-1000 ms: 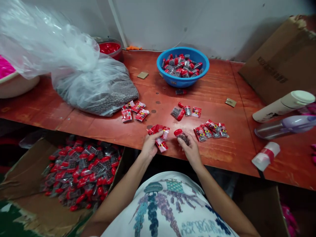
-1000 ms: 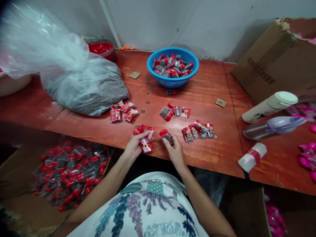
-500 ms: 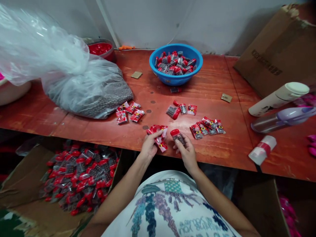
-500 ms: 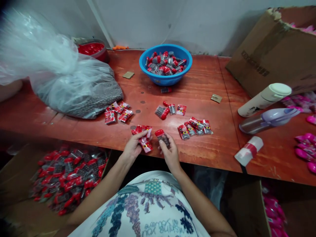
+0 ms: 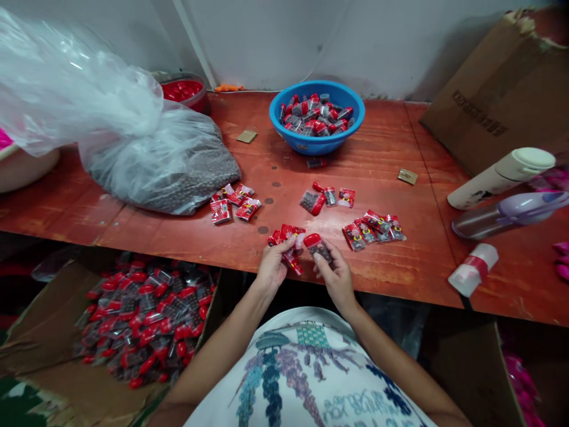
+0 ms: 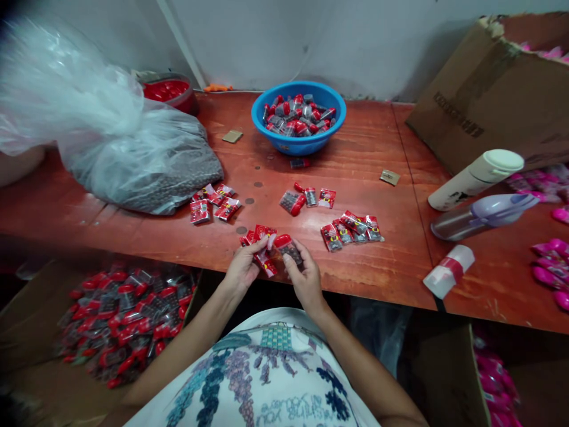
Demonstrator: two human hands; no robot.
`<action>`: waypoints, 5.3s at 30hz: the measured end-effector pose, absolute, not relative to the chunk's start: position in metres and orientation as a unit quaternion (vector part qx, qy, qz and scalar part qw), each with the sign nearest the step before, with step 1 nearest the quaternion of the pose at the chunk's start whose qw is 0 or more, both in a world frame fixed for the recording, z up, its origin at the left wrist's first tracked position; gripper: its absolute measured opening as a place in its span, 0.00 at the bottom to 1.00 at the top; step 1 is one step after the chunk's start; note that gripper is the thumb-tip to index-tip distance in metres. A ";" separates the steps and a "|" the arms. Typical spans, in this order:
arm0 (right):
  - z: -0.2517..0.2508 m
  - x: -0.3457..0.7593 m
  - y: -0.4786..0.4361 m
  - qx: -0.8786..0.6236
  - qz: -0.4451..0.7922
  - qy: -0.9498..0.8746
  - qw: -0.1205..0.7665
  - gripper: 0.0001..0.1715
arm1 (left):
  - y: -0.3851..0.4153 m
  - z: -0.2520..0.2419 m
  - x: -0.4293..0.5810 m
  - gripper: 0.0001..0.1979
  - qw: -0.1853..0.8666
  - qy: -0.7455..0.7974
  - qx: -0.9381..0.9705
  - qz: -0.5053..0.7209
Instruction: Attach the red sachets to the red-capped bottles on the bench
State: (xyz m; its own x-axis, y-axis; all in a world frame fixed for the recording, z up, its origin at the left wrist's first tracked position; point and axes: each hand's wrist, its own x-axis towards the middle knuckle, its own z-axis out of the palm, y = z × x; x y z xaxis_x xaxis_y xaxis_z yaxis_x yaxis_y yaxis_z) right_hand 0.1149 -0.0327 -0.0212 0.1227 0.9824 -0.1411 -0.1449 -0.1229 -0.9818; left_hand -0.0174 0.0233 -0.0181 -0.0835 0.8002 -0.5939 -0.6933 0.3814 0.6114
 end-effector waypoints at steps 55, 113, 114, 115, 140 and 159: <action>-0.024 0.128 -0.034 -0.520 0.431 -0.560 0.479 0.25 | 0.013 -0.005 -0.003 0.10 0.593 0.503 0.148 0.612; -0.042 0.118 -0.032 -0.535 0.536 -0.386 0.526 0.18 | 0.001 0.002 -0.011 0.16 0.665 0.509 0.259 0.482; -0.041 0.120 -0.031 -0.524 0.561 -0.368 0.524 0.19 | 0.002 0.002 -0.013 0.16 0.658 0.512 0.254 0.490; -0.040 0.122 -0.030 -0.511 0.583 -0.358 0.520 0.20 | 0.003 0.002 -0.014 0.16 0.649 0.513 0.248 0.503; -0.018 0.139 -0.027 -0.465 0.640 -0.378 0.481 0.32 | 0.000 0.007 -0.006 0.36 0.681 0.485 0.284 0.469; -0.022 0.215 -0.008 -0.686 0.209 -0.435 0.544 0.24 | 0.011 0.000 -0.012 0.23 0.754 0.452 0.144 0.454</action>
State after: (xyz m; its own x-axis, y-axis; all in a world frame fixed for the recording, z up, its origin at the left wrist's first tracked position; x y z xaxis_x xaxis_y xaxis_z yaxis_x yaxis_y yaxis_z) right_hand 0.2148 -0.0085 -0.0223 0.5342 0.8243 0.1873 0.3702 -0.0289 -0.9285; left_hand -0.0117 0.0110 0.0001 0.1790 0.8158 -0.5500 -0.5550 0.5453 0.6282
